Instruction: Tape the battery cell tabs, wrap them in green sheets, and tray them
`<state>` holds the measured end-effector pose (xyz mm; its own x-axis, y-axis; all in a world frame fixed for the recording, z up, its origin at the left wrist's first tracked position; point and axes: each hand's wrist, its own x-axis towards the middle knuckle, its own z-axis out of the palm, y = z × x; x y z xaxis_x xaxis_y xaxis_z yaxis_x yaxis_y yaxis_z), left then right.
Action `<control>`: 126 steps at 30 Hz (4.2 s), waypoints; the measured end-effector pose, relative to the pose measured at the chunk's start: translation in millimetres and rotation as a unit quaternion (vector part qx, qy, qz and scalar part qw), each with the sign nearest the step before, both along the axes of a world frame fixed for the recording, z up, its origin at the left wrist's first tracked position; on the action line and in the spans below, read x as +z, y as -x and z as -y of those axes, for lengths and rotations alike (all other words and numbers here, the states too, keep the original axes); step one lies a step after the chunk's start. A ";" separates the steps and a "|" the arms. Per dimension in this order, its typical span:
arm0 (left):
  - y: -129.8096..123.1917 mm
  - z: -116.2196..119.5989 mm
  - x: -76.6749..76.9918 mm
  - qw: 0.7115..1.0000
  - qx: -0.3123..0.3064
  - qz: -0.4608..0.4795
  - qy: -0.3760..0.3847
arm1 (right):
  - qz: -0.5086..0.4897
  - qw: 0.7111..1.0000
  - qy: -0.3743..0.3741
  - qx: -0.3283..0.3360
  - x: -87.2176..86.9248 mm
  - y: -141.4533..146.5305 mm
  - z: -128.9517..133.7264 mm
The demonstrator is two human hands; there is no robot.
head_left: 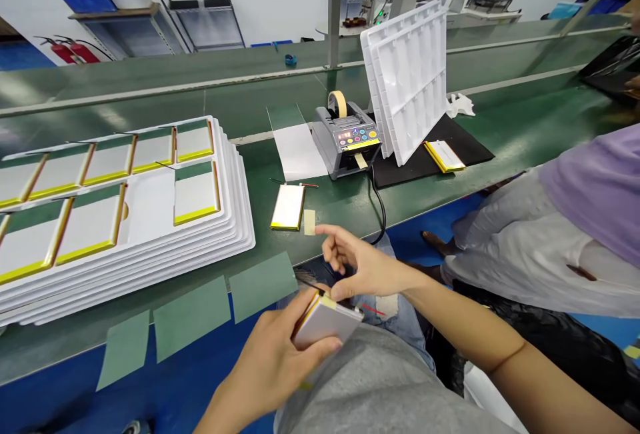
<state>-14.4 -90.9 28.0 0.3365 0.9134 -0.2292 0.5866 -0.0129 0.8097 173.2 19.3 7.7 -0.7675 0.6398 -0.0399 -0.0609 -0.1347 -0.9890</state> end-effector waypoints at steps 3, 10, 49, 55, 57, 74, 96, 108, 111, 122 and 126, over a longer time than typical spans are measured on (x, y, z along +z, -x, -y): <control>5.0 -5.1 8.8 0.993 0.037 0.073 0.080 | 0.017 0.998 -0.063 0.002 18.1 -11.2 -7.2; 11.8 -13.7 13.1 0.983 0.001 0.116 0.140 | 0.173 0.919 -0.296 0.193 37.8 -23.2 -10.3; 6.7 7.5 -16.5 0.920 0.089 -0.191 -0.331 | 0.082 0.932 -0.330 -0.128 15.4 -5.9 23.5; 8.5 7.9 -15.4 0.909 0.081 -0.175 -0.369 | 0.092 0.925 -0.342 -0.134 20.5 -8.3 23.2; 8.7 7.6 -15.7 0.907 0.078 -0.177 -0.375 | 0.078 0.923 -0.355 -0.129 22.0 -9.1 23.7; -13.9 13.3 -40.6 0.958 0.169 -0.070 -0.223 | 0.038 0.986 -0.122 -0.106 -22.7 -11.0 23.3; 0.5 18.2 -125.1 0.805 0.485 0.301 0.161 | -0.041 0.892 0.406 -0.194 -109.9 74.2 57.2; 3.1 18.2 -117.8 0.788 0.497 0.324 0.162 | -0.033 0.916 0.359 -0.176 -98.3 78.5 55.5; 0.7 18.8 -119.6 0.786 0.500 0.325 0.163 | -0.027 0.916 0.357 -0.179 -98.4 79.5 55.0; -5.0 17.2 -113.5 0.785 0.509 0.318 0.154 | 0.010 0.913 0.353 -0.204 -93.9 82.4 51.5; -5.6 12.7 -114.1 0.791 0.520 0.282 0.156 | 0.032 0.915 0.332 -0.226 -95.3 87.2 49.9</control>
